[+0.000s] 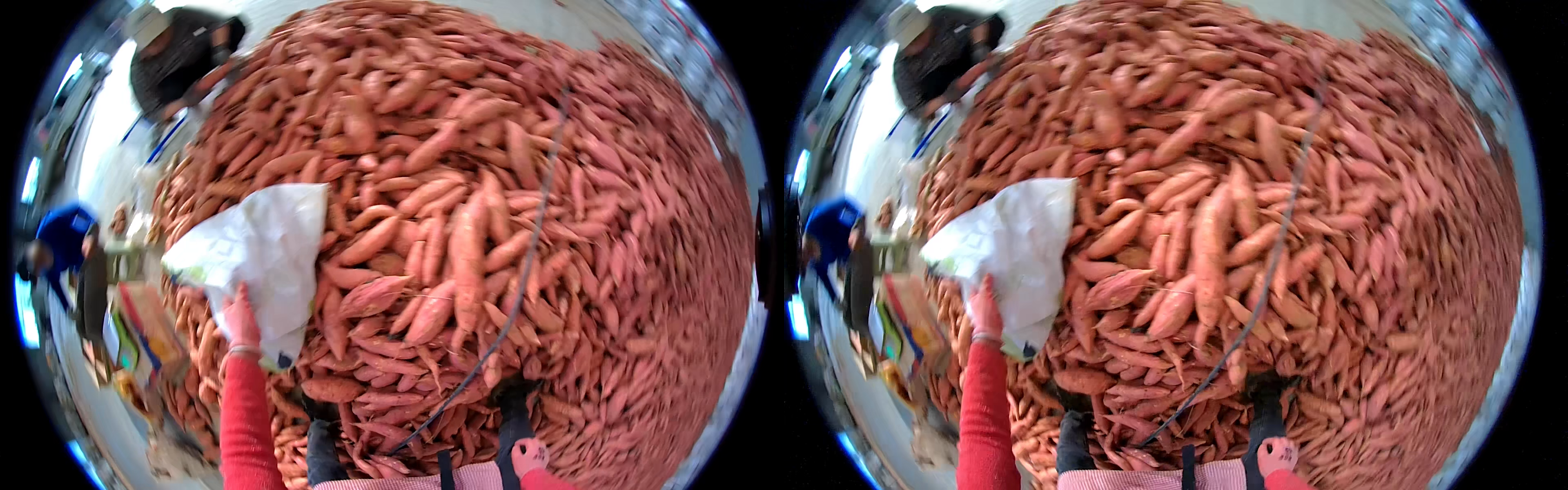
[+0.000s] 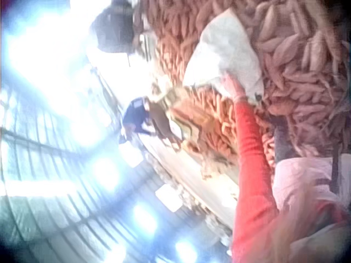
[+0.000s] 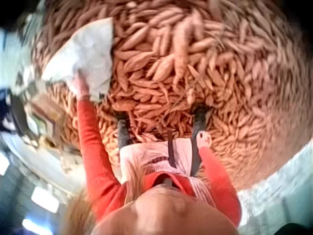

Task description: The person stands on a large pile of sweet potatoes and repeatedly scoops them by hand into a white sack. The person uses both hands to gather the produce and transfer it into the bag, which is held open by another worker nearby.

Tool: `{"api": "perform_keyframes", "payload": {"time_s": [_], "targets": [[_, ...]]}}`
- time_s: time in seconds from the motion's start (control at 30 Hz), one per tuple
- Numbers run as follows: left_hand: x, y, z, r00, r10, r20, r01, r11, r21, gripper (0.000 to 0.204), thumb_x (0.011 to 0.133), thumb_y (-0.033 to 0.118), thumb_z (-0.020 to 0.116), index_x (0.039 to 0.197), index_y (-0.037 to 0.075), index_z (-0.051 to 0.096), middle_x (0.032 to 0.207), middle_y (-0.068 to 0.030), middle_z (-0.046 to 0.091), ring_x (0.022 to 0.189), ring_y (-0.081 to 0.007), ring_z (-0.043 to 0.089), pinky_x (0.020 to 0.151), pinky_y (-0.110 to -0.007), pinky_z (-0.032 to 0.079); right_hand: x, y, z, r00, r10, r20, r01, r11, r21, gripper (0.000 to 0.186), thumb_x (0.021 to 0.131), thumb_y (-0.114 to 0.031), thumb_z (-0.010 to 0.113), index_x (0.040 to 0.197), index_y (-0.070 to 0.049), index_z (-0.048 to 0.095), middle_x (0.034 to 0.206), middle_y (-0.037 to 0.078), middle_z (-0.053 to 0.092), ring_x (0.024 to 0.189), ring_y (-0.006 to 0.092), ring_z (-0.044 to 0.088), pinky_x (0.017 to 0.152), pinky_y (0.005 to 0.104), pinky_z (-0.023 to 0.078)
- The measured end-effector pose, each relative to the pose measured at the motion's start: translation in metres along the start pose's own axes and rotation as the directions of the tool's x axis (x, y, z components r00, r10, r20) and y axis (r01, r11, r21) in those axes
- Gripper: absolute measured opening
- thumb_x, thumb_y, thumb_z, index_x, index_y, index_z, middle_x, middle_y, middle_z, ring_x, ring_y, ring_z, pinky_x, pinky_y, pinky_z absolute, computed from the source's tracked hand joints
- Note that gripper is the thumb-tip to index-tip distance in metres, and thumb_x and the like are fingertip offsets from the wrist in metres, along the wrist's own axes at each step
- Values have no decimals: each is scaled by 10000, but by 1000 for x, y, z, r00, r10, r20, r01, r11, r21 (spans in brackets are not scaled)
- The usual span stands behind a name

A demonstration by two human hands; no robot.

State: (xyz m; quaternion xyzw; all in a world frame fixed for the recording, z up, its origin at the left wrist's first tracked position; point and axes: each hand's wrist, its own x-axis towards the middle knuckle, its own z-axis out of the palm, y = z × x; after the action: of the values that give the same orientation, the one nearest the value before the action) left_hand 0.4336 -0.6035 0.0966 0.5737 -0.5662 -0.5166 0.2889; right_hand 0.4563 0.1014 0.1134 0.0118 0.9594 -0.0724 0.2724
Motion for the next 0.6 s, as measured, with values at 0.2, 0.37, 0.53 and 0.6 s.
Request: {"api": "perform_keyframes", "payload": {"time_s": [0.2,0.37,0.53,0.6], "targets": [[-47,105,49,846,464,263,-525,812,254,380,1033,157,484,1384,25,547,1368,-96,566,1248,-196,517,1078,-317,376,7,-9,-25,996,23,83,-21,999,-26,185,853,-285,641,863,-127,735,959,88,701,1004,297,616,889,430,495],[-138,119,107,825,451,341,-519,843,141,368,1032,110,494,1380,-5,524,1383,-109,545,1217,-191,521,1065,-318,395,-2,-1,-24,983,88,159,-100,992,71,232,869,-318,618,934,-130,738,1020,88,699,1057,302,605,933,419,487],[-247,68,177,655,361,664,-523,850,53,301,977,13,564,1276,-15,585,1247,-108,599,1172,-210,553,1040,-335,436,-6,-1,-28,937,159,310,-189,979,70,276,908,-332,550,970,-138,737,1103,99,698,1096,289,602,964,423,480],[-304,60,212,538,287,792,-501,865,27,313,945,14,603,1257,-11,599,1237,-121,600,1163,-228,560,1041,-348,436,-12,5,-18,939,172,297,-211,972,105,278,912,-334,548,994,-146,736,1111,105,694,1099,289,601,967,425,479]]}}
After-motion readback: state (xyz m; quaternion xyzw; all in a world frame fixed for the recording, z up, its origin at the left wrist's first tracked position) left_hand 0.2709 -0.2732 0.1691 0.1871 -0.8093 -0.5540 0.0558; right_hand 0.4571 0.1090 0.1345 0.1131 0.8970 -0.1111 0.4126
